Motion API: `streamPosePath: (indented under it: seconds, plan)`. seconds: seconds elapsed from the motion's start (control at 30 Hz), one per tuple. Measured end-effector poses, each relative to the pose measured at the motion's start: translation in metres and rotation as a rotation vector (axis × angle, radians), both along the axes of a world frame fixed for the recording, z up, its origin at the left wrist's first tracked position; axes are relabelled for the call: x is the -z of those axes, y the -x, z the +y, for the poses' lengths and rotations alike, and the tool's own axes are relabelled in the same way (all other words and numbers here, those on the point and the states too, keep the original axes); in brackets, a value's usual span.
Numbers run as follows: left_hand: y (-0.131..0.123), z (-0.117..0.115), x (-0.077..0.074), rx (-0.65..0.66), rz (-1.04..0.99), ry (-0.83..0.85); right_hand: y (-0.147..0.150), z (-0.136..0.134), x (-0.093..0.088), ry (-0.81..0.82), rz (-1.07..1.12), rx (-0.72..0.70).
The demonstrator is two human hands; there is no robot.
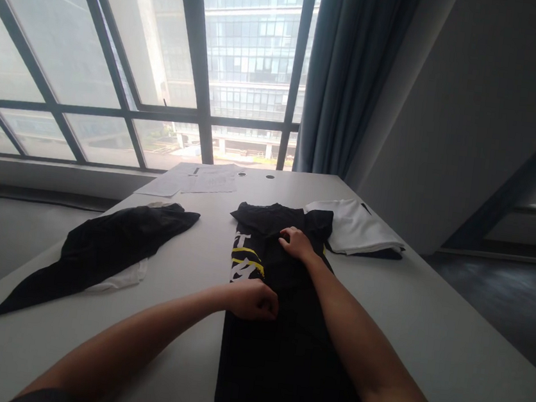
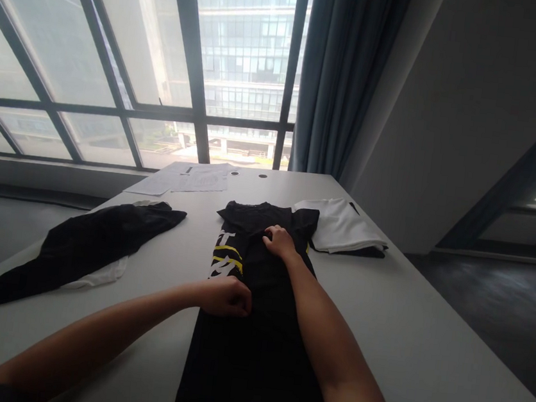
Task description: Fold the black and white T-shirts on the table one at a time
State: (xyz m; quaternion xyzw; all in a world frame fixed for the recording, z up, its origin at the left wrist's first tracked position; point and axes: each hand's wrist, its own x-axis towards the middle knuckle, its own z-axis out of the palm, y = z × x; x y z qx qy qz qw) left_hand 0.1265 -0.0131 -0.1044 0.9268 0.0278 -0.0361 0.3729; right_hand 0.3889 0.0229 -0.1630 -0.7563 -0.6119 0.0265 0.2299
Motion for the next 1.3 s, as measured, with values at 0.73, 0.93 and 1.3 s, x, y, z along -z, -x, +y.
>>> streamPosePath:
  seconds: [0.73,0.93,1.3]
  plan:
    - [-0.064,0.278,0.021,-0.866,-0.099,-0.426,0.005,0.013,0.009,-0.469,0.371,-0.064]
    - [-0.083,0.295,0.004,-0.858,-0.203,-0.22,0.009,0.011,0.003,-0.528,0.292,0.041]
    - [-0.11,0.268,0.036,-0.948,0.029,-0.741,0.01,0.017,0.004,-0.232,0.261,0.144]
